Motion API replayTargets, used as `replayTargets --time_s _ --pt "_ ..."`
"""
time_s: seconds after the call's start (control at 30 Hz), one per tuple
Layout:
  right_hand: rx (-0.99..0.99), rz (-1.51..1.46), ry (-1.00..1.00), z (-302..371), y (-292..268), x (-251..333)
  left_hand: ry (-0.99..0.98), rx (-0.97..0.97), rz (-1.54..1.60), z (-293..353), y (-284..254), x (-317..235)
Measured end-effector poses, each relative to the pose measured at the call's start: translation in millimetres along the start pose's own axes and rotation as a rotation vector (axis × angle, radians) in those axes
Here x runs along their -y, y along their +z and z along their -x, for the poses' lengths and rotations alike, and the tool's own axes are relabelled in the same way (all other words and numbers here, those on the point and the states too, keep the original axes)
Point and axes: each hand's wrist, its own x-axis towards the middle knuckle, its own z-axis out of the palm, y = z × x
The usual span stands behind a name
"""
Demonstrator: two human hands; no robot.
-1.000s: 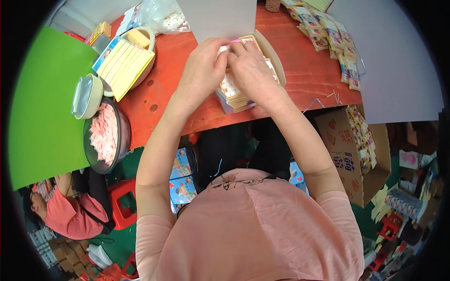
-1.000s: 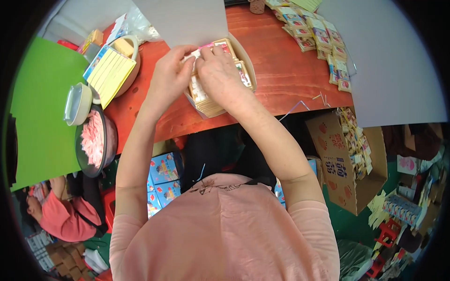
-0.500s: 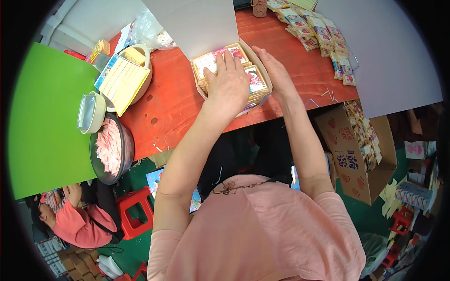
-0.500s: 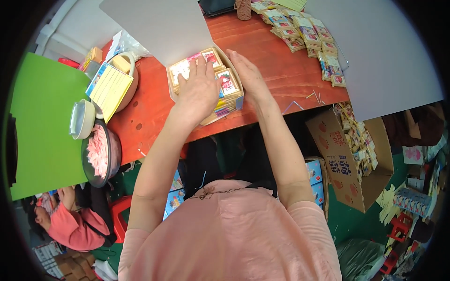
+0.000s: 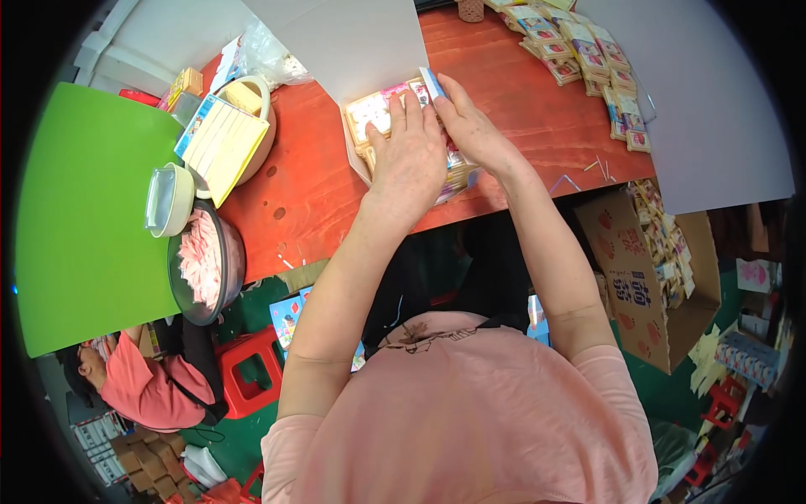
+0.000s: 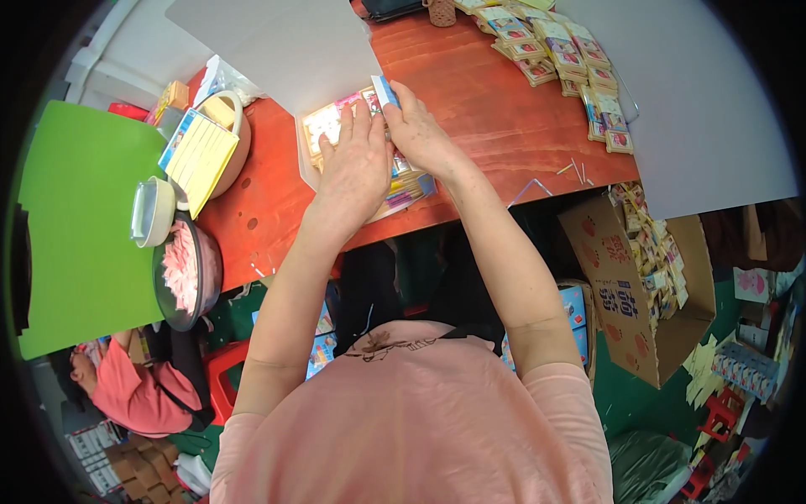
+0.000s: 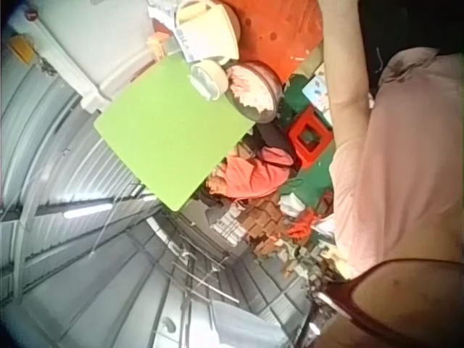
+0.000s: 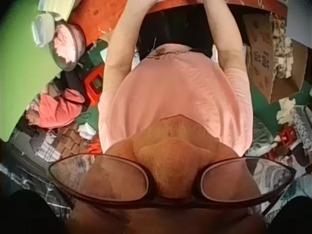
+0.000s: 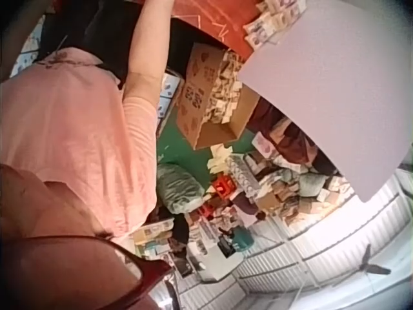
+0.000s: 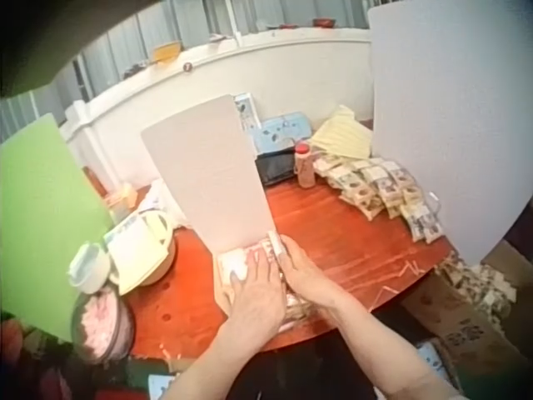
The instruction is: Fold cardboard boxes and fill them with individual product packets.
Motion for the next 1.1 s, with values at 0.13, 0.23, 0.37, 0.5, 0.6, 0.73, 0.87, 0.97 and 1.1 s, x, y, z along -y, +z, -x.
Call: replayTargets --time_s 0.13,0.23,0.37,0.5,0.6,0.73,0.87,0.97,1.1 --pt "-0.026 0.143 0.013 -8.5 -0.3 -2.3 0.014 -0.032 0.044 2.9 1.0 1.1" --pt "0.021 -0.059 0.067 -17.4 -5.3 -8.0 0.008 -0.038 0.105 4.8 -0.5 1.3" --pt "-0.003 0.039 0.067 -24.7 -6.1 0.6 0.045 -0.029 0.089 5.6 -4.0 -1.2" --pt "-0.058 0.187 0.105 -23.1 -7.6 6.4 0.034 -0.024 0.077 6.1 -7.2 -5.4" --pt "-0.11 0.33 0.088 -20.2 -5.6 15.4 0.024 -0.046 0.085 6.5 -2.6 -4.8" --pt "-0.063 0.392 0.047 -21.9 -3.9 21.2 0.035 -0.069 0.027 10.0 0.3 -3.8" --pt "-0.098 0.218 -0.069 -34.9 4.3 -4.2 0.034 -0.096 0.039 7.7 -1.4 -5.7" --pt "-0.17 0.213 -0.284 -35.0 3.8 -13.0 0.01 -0.118 0.097 7.3 0.9 -5.8" --pt "-0.294 0.468 -0.444 -27.9 6.1 -4.3 -0.08 -0.05 0.313 5.5 -16.3 -3.4"
